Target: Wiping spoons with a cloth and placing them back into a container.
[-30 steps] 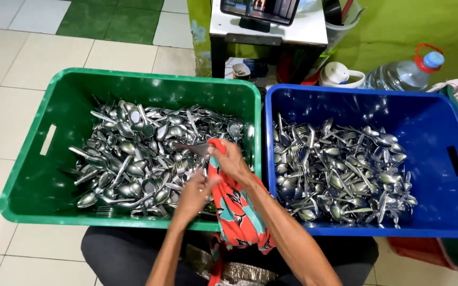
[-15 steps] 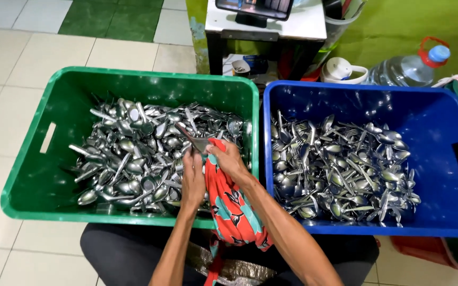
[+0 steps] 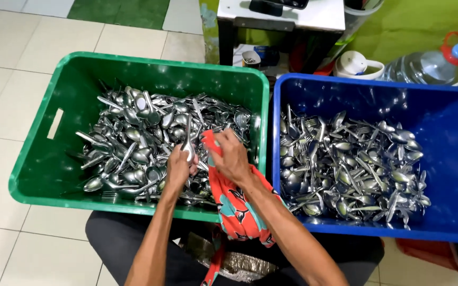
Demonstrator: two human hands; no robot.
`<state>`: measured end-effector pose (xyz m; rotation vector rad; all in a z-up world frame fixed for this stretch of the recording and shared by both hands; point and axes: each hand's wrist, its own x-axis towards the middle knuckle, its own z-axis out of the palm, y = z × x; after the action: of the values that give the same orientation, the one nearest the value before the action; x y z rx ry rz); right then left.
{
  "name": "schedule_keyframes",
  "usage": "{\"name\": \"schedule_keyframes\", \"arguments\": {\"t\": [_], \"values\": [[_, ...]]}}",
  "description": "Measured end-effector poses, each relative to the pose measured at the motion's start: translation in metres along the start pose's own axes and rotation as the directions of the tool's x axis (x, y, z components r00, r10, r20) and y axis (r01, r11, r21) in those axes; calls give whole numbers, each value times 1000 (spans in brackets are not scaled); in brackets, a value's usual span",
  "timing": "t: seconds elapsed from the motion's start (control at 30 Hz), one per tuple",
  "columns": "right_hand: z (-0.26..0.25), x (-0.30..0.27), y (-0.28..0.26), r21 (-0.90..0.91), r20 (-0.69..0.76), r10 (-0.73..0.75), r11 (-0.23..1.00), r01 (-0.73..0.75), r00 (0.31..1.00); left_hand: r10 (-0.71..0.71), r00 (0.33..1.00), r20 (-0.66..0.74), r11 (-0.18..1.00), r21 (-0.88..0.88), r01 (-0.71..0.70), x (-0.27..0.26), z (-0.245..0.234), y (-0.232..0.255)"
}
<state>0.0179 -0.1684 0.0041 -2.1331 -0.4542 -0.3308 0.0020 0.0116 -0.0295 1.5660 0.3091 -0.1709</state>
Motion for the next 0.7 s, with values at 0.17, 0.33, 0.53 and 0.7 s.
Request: {"name": "schedule_keyframes", "arguments": {"t": [0.17,0.33,0.53,0.7], "values": [[10,-8,-10,-151,135,-200,964,220,970,-17,999,41,977,213,8,-28,10,18],[16,-6,-5,-357,195,-282,872,336,939,-125,988,96,983,145,111,-59,13,45],[8,8,-7,-493,34,-248,839,232,968,-157,985,68,980,136,147,-70,15,37],[6,-2,-20,-441,144,-273,843,308,951,69,996,63,889,449,-91,-79,13,54]]}}
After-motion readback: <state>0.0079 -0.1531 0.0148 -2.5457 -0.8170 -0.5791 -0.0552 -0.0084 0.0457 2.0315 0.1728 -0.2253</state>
